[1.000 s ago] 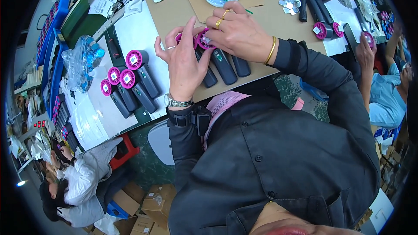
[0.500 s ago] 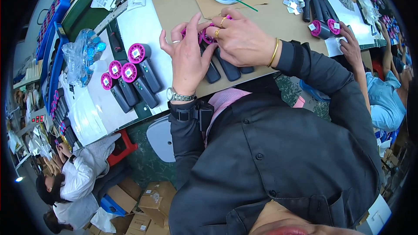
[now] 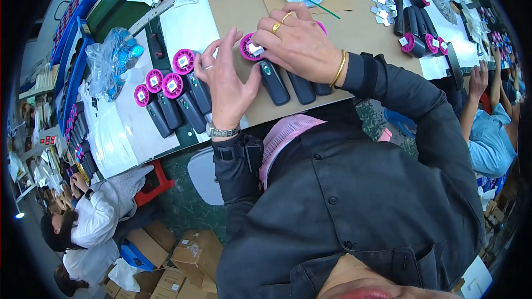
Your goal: The person taps the center of handheld fans with a cloth-covered tool and presses small square components onto them. They then apply a blue substance from a container onto the components using a thin applicator and repeat the process on several fans.
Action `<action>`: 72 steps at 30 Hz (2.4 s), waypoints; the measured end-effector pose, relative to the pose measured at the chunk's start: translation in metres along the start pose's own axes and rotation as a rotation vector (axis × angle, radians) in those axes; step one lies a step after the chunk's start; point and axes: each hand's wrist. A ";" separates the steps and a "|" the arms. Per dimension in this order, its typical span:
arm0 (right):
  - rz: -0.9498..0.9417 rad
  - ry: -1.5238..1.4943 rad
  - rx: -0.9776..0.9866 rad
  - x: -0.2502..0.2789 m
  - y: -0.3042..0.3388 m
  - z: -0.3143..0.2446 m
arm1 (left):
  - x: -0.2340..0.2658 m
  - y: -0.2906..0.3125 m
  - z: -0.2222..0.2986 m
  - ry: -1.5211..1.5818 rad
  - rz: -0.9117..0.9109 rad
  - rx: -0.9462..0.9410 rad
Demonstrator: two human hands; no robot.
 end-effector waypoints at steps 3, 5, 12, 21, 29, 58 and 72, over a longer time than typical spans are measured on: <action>-0.031 0.034 0.114 0.002 -0.003 0.009 | -0.004 0.002 -0.003 -0.021 0.006 0.019; -0.045 0.050 0.123 0.000 -0.005 0.014 | -0.005 0.001 -0.005 -0.030 0.008 0.026; -0.078 0.018 0.085 -0.008 -0.012 0.018 | -0.004 0.000 -0.004 -0.038 0.014 0.022; -0.080 -0.027 0.024 -0.019 -0.002 0.019 | -0.007 0.002 -0.007 -0.032 0.030 0.018; -0.150 -0.071 0.142 -0.020 0.002 0.007 | -0.006 0.002 -0.007 -0.031 0.029 0.027; 0.035 -0.203 -0.827 0.042 0.074 0.114 | -0.038 -0.039 0.088 -0.048 -0.009 -0.136; 0.275 -0.278 -0.640 0.047 0.083 0.134 | -0.046 -0.045 0.093 -0.080 -0.050 -0.137</action>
Point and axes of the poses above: each hand's wrist, its own y-axis away from the middle knuckle, its own x-axis out of the back of the hand, z = x × y, and after that the axes turned 11 degrees about -y, right-handed
